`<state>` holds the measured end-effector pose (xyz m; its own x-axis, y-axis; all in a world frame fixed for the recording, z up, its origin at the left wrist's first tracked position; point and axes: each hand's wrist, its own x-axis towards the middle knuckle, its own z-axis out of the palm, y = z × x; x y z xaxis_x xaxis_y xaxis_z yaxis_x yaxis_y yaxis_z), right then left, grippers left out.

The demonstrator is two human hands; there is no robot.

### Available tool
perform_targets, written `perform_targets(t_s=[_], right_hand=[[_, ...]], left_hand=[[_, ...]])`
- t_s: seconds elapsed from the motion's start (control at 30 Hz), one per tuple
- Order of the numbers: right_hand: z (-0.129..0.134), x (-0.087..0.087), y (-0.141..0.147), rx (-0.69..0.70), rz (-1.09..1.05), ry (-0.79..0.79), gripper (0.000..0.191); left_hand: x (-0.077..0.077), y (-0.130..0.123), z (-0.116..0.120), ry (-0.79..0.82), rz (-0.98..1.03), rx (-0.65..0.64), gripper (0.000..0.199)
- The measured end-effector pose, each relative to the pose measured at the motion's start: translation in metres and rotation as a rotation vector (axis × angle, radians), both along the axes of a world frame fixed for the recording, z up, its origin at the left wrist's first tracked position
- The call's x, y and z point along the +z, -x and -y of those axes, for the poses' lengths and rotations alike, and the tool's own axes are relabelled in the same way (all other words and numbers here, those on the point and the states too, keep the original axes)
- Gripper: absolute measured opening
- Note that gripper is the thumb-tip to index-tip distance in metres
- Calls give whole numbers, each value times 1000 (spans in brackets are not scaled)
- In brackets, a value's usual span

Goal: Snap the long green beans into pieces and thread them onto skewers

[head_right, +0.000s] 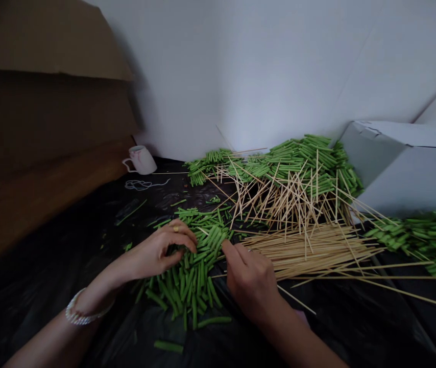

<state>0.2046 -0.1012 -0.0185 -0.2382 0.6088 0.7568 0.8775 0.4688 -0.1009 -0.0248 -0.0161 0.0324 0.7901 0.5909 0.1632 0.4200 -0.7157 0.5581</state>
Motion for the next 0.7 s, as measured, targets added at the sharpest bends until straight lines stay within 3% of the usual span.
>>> perform_targets(t_s=[0.1, 0.27, 0.4, 0.7], right_hand=[[0, -1, 1, -1, 6, 9, 27], [0, -2, 2, 3, -1, 12, 27], [0, -3, 3, -10, 9, 21, 29], [-1, -8, 2, -8, 10, 56, 29]], left_hand=[[2, 5, 1, -71, -157, -20, 36], [1, 6, 2, -128, -279, -3, 24], [-4, 2, 2, -206, -309, 37, 13], [-7, -3, 2, -275, -276, 35, 11]])
